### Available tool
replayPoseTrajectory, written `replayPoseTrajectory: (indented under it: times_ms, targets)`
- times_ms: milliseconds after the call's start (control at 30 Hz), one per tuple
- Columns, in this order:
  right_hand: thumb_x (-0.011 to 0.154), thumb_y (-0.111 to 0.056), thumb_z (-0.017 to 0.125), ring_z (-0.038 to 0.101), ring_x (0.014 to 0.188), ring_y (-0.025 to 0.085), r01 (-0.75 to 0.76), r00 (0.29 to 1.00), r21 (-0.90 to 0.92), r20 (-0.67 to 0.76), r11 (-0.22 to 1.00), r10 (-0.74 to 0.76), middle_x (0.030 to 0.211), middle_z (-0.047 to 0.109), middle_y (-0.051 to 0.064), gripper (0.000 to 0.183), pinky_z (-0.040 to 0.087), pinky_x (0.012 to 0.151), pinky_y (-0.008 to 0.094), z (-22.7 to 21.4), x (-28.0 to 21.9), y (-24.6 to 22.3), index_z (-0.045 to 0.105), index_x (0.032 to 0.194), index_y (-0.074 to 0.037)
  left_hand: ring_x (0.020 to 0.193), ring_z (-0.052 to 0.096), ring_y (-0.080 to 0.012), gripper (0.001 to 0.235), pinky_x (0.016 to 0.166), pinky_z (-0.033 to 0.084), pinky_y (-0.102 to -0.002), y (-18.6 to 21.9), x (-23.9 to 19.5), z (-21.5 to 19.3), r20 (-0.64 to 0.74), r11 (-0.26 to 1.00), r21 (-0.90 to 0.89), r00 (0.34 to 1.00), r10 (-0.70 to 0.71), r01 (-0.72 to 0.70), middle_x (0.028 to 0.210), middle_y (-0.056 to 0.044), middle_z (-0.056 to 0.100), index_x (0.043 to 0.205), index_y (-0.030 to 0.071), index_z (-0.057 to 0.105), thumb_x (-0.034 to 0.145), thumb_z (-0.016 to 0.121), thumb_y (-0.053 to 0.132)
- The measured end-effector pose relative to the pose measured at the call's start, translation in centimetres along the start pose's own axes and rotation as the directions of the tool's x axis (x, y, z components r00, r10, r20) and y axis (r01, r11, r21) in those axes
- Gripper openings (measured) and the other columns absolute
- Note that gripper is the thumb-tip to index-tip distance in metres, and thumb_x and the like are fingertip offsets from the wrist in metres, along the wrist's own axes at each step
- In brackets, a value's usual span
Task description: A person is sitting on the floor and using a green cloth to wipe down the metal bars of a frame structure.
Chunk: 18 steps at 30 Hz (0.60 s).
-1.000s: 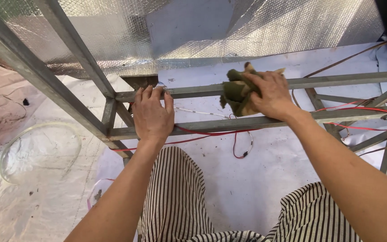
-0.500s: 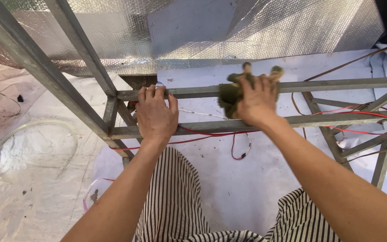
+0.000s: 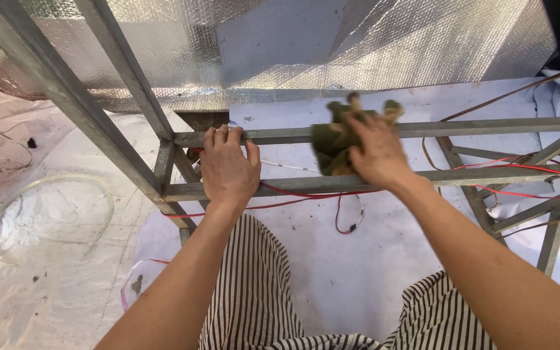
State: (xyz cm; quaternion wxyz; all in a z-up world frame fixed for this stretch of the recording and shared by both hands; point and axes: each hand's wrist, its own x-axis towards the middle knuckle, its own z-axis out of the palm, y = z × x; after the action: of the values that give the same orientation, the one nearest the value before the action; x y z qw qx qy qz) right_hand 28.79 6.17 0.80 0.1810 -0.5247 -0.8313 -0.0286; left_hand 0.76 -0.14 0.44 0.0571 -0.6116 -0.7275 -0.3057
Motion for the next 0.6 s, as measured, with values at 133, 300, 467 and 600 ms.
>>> replayPoseTrajectory:
  times_ms: [133, 300, 467, 600]
  targets:
    - [0.086, -0.027, 0.062, 0.032, 0.148, 0.045, -0.253, 0.963, -0.024, 0.085, 0.967, 0.254, 0.153, 0.048, 0.021, 0.068, 0.031, 0.111, 0.070, 1.7, -0.1, 1.5, 0.050, 0.153, -0.021, 0.134, 0.052, -0.0352, 0.035, 0.098, 0.050, -0.046, 0.2, 0.1, -0.2, 0.005, 1.000, -0.010, 1.000, -0.008, 0.008, 0.133, -0.016, 0.064, 0.128, 0.013, 0.069, 0.100, 0.054, 0.029]
    - [0.088, -0.022, 0.061, 0.047, 0.136, 0.051, 0.075, 0.996, 0.050, 0.044, 0.996, -0.077, 0.141, 0.053, 0.032, 0.064, 0.037, 0.111, 0.059, 1.3, 1.4, -7.3, 0.050, 0.151, -0.010, 0.135, 0.051, -0.0356, 0.036, 0.097, 0.050, -0.047, 0.2, 0.1, -0.3, 0.009, 1.000, 0.000, 1.000, -0.011, 0.011, 0.131, -0.016, 0.065, 0.126, 0.012, 0.069, 0.098, 0.054, 0.029]
    - [0.096, -0.027, 0.052, 0.029, 0.150, 0.044, 0.042, 0.973, 0.156, 0.219, 0.987, -0.075, 0.158, 0.040, 0.021, 0.062, 0.029, 0.116, 0.061, 1.8, 2.0, -9.2, 0.041, 0.156, -0.022, 0.134, 0.052, -0.0362, 0.034, 0.095, 0.052, -0.048, -0.1, 0.0, 0.0, -0.042, 1.000, -0.008, 0.999, 0.014, -0.014, 0.128, -0.017, 0.066, 0.122, 0.011, 0.070, 0.096, 0.055, 0.027]
    - [0.096, -0.024, 0.050, 0.026, 0.152, 0.040, 0.047, 0.962, 0.145, 0.261, 0.988, -0.084, 0.161, 0.038, 0.015, 0.062, 0.028, 0.118, 0.058, 1.0, 1.4, -7.6, 0.039, 0.157, -0.030, 0.133, 0.053, -0.0355, 0.034, 0.094, 0.053, -0.047, -0.1, 0.1, 0.1, -0.058, 1.000, 0.005, 0.998, 0.028, -0.028, 0.127, -0.016, 0.066, 0.121, 0.011, 0.071, 0.095, 0.055, 0.027]
